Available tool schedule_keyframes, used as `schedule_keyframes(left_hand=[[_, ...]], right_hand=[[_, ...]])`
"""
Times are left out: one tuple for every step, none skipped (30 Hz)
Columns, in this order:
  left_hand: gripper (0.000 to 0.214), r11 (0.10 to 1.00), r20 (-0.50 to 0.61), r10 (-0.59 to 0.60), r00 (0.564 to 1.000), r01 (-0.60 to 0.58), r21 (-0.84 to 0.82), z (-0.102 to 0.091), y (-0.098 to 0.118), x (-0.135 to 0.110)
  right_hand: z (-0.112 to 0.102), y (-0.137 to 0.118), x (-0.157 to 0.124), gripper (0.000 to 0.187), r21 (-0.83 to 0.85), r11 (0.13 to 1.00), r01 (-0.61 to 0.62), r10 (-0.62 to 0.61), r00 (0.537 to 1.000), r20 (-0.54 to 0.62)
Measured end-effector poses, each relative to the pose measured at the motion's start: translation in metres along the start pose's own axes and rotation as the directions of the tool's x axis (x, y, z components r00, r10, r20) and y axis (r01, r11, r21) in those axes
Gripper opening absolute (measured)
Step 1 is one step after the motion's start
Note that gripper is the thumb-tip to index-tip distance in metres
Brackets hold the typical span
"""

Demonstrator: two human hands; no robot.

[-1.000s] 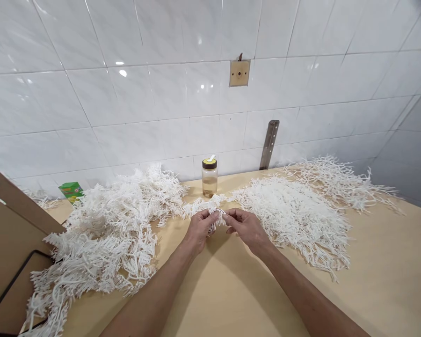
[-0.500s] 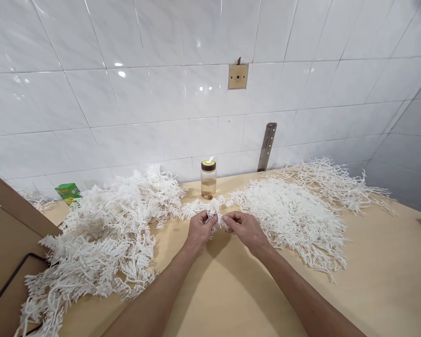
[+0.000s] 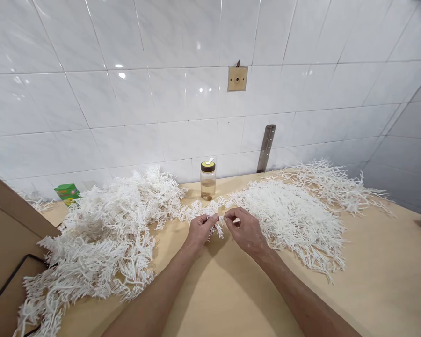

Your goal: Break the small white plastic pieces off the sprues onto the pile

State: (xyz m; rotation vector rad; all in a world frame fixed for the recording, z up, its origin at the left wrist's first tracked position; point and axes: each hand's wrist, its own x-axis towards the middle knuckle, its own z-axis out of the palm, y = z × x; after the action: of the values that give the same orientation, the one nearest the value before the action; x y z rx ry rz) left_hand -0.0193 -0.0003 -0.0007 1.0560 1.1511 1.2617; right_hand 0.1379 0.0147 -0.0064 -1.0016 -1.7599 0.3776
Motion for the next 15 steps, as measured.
schedule_keyframes(left_hand=[[0.048, 1.0, -0.008, -0.01, 1.0, 0.01, -0.008, -0.0002, -0.0013, 0.0009], [0.048, 1.0, -0.013, -0.016, 1.0, 0.015, -0.019, -0.0005, -0.0027, 0.0019], [0.048, 0.999, -0.016, -0.015, 1.0, 0.015, -0.031, -0.0006, -0.0043, 0.0028], [0.048, 0.999, -0.02, -0.011, 1.0, 0.01, -0.041, -0.0007, -0.0058, 0.0036], [0.047, 0.999, -0.023, -0.005, 1.0, 0.004, -0.05, -0.0006, -0.0071, 0.0041], [0.047, 0.998, -0.024, -0.001, 1.0, -0.001, -0.056, -0.0004, -0.0081, 0.0045], [0.046, 0.998, -0.027, 0.0, 1.0, -0.002, -0.059, 0.0, -0.0086, 0.0045], [0.046, 0.998, -0.027, -0.006, 1.0, 0.004, -0.06, 0.0005, -0.0087, 0.0043], [0.046, 0.998, -0.03, -0.018, 0.999, 0.016, -0.062, 0.0012, -0.0083, 0.0039], [0.045, 0.997, -0.035, -0.036, 0.999, 0.033, -0.065, 0.0018, -0.0076, 0.0035], [0.046, 0.996, -0.044, -0.055, 0.998, 0.052, -0.068, 0.0023, -0.0068, 0.0031], [0.046, 0.995, -0.056, -0.074, 0.996, 0.07, -0.067, 0.0027, -0.0059, 0.0029], [0.046, 0.995, -0.069, -0.088, 0.994, 0.084, -0.063, 0.0029, -0.0051, 0.0028], [0.046, 0.994, -0.083, -0.095, 0.992, 0.09, -0.054, 0.0029, -0.0046, 0.0029], [0.045, 0.995, -0.096, -0.096, 0.991, 0.092, -0.042, 0.0028, -0.0043, 0.0031]], right_hand=[[-0.0001, -0.0003, -0.0001, 0.012, -0.004, 1.0, 0.012, -0.012, 1.0, 0.005], [-0.0002, -0.0005, -0.0002, 0.012, -0.007, 1.0, 0.018, -0.018, 1.0, 0.012], [-0.0001, -0.0004, -0.0003, 0.012, -0.011, 1.0, 0.021, -0.021, 1.0, 0.018], [0.0001, -0.0002, -0.0003, 0.012, -0.014, 1.0, 0.022, -0.021, 1.0, 0.023], [0.0004, 0.0001, -0.0004, 0.012, -0.019, 1.0, 0.02, -0.02, 0.999, 0.025], [0.0008, 0.0005, -0.0004, 0.012, -0.023, 1.0, 0.018, -0.017, 1.0, 0.024], [0.0013, 0.0008, -0.0004, 0.012, -0.029, 0.999, 0.016, -0.016, 1.0, 0.019], [0.0018, 0.0011, -0.0004, 0.012, -0.033, 0.999, 0.017, -0.017, 1.0, 0.012], [0.0022, 0.0012, -0.0004, 0.012, -0.037, 0.999, 0.022, -0.021, 1.0, 0.007], [0.0025, 0.0011, -0.0004, 0.012, -0.039, 0.999, 0.029, -0.029, 1.0, 0.005], [0.0027, 0.001, -0.0005, 0.013, -0.038, 0.998, 0.04, -0.04, 0.999, 0.006], [0.0028, 0.0007, -0.0007, 0.013, -0.034, 0.998, 0.053, -0.052, 0.999, 0.011], [0.0028, 0.0005, -0.0008, 0.014, -0.026, 0.997, 0.066, -0.066, 0.998, 0.019], [0.0027, 0.0003, -0.001, 0.014, -0.018, 0.997, 0.078, -0.077, 0.997, 0.028], [0.0027, 0.0002, -0.0013, 0.014, -0.013, 0.996, 0.086, -0.085, 0.996, 0.037]])
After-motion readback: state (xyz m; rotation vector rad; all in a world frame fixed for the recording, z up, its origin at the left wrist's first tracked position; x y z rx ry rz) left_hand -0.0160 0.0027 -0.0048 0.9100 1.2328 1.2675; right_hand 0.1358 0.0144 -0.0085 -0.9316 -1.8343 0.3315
